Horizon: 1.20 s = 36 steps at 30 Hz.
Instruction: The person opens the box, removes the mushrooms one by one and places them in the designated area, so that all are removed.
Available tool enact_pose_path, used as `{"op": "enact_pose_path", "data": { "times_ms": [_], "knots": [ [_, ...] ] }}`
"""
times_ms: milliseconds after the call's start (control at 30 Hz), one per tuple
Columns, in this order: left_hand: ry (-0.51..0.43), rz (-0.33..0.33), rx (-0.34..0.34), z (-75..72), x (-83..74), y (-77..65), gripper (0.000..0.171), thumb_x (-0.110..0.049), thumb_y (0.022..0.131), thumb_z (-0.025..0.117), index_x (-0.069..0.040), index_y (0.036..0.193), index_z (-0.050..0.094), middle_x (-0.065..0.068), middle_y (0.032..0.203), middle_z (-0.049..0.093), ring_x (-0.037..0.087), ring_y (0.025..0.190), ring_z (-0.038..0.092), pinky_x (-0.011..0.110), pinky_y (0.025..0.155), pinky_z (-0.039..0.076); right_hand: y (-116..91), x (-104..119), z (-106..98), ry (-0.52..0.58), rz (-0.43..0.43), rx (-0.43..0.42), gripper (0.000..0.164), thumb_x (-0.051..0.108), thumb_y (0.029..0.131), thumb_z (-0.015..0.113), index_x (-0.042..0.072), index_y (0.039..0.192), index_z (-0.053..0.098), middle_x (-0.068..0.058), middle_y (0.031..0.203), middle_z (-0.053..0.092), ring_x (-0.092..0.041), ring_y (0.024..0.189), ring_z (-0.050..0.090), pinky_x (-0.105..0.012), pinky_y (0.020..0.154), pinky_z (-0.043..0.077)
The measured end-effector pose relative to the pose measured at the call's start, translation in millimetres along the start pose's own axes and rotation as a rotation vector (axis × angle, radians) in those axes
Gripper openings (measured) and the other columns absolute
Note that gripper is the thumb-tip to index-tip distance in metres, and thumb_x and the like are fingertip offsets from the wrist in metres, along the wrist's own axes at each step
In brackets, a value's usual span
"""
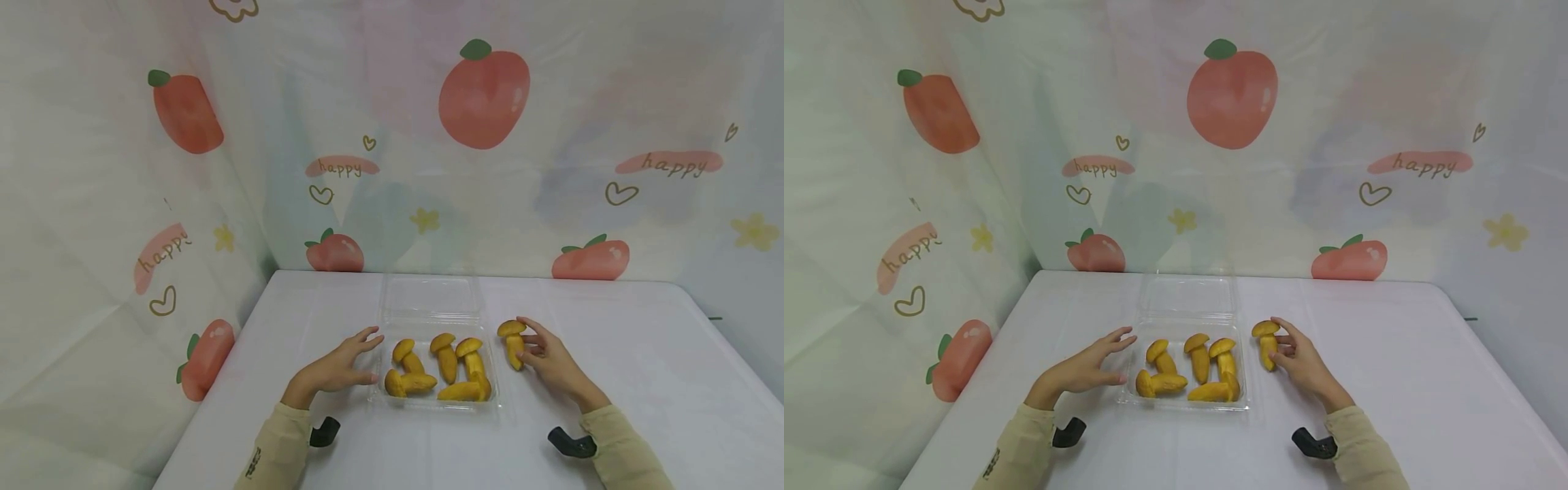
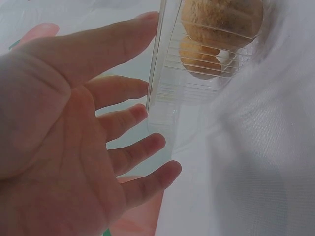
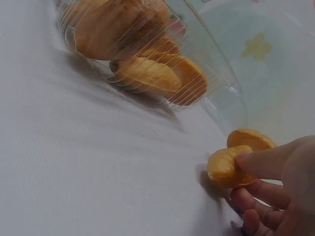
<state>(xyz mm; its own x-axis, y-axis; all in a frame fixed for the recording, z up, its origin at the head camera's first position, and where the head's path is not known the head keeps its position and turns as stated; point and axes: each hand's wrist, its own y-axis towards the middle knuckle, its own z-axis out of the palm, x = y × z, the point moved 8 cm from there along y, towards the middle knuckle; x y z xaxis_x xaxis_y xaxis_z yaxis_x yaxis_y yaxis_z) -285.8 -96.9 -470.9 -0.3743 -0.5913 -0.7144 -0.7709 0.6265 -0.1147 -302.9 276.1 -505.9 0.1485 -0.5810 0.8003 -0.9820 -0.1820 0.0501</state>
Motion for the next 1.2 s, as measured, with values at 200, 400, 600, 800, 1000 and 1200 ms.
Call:
{"op": "enact_pose_path", "data": {
  "times_ms": [200,400,600,800,1000,1200],
  "knots": [
    [0.003,-0.002,0.000,0.8,-0.6,0.2,0.077,-0.021,0.095,0.072,-0.001,0.157,0.031,0.020,0.169,0.015,0.045,0.155,0.017,0.068,0.120,0.021,-1.1,0.2,1.2,0.009,0.007,-0.001,0.072,-0.001,0.095,0.066,0.000,0.156,0.028,-0.037,0.136,0.054,-0.045,0.112,0.065,-0.023,0.078,0.057],
    [0.006,-0.008,-0.003,0.9,-0.5,-0.3,0.077,-0.022,0.095,0.072,-0.002,0.158,0.032,0.019,0.169,0.015,0.045,0.155,0.017,0.067,0.121,0.021,-0.9,1.7,2.1,0.020,-0.020,-0.002,0.072,-0.003,0.093,0.067,-0.002,0.155,0.030,-0.036,0.130,0.058,-0.027,0.101,0.066,-0.019,0.074,0.054],
    [0.010,-0.009,0.001,0.6,-0.3,-0.5,0.078,-0.023,0.095,0.072,-0.002,0.158,0.031,0.018,0.170,0.015,0.045,0.155,0.017,0.067,0.121,0.021,-1.2,3.2,3.1,0.025,-0.021,-0.002,0.071,-0.004,0.092,0.066,-0.003,0.154,0.031,-0.036,0.129,0.058,-0.009,0.090,0.058,-0.017,0.070,0.050],
    [0.019,-0.010,0.000,0.2,-0.1,-0.2,0.078,-0.024,0.095,0.072,-0.002,0.158,0.031,0.017,0.170,0.015,0.044,0.155,0.017,0.066,0.121,0.022,0.6,1.5,3.6,-0.017,-0.010,-0.003,0.071,-0.004,0.093,0.065,-0.002,0.155,0.030,-0.037,0.131,0.056,-0.014,0.087,0.059,-0.018,0.068,0.050],
    [0.016,-0.011,0.001,0.2,-1.0,0.2,0.077,-0.023,0.095,0.072,-0.002,0.158,0.031,0.018,0.170,0.015,0.044,0.155,0.017,0.066,0.121,0.022,0.8,-0.7,3.2,-0.049,0.011,-0.009,0.072,-0.001,0.093,0.066,-0.001,0.155,0.031,-0.037,0.133,0.052,-0.015,0.082,0.058,-0.019,0.066,0.049],
    [0.011,-0.020,0.003,0.3,-1.1,0.1,0.077,-0.022,0.095,0.072,-0.002,0.158,0.031,0.018,0.170,0.014,0.044,0.155,0.017,0.066,0.121,0.021,-1.0,0.0,2.5,-0.061,0.022,-0.007,0.072,0.001,0.093,0.067,-0.001,0.155,0.031,-0.036,0.134,0.052,-0.014,0.082,0.058,-0.019,0.065,0.048]
  ]
}}
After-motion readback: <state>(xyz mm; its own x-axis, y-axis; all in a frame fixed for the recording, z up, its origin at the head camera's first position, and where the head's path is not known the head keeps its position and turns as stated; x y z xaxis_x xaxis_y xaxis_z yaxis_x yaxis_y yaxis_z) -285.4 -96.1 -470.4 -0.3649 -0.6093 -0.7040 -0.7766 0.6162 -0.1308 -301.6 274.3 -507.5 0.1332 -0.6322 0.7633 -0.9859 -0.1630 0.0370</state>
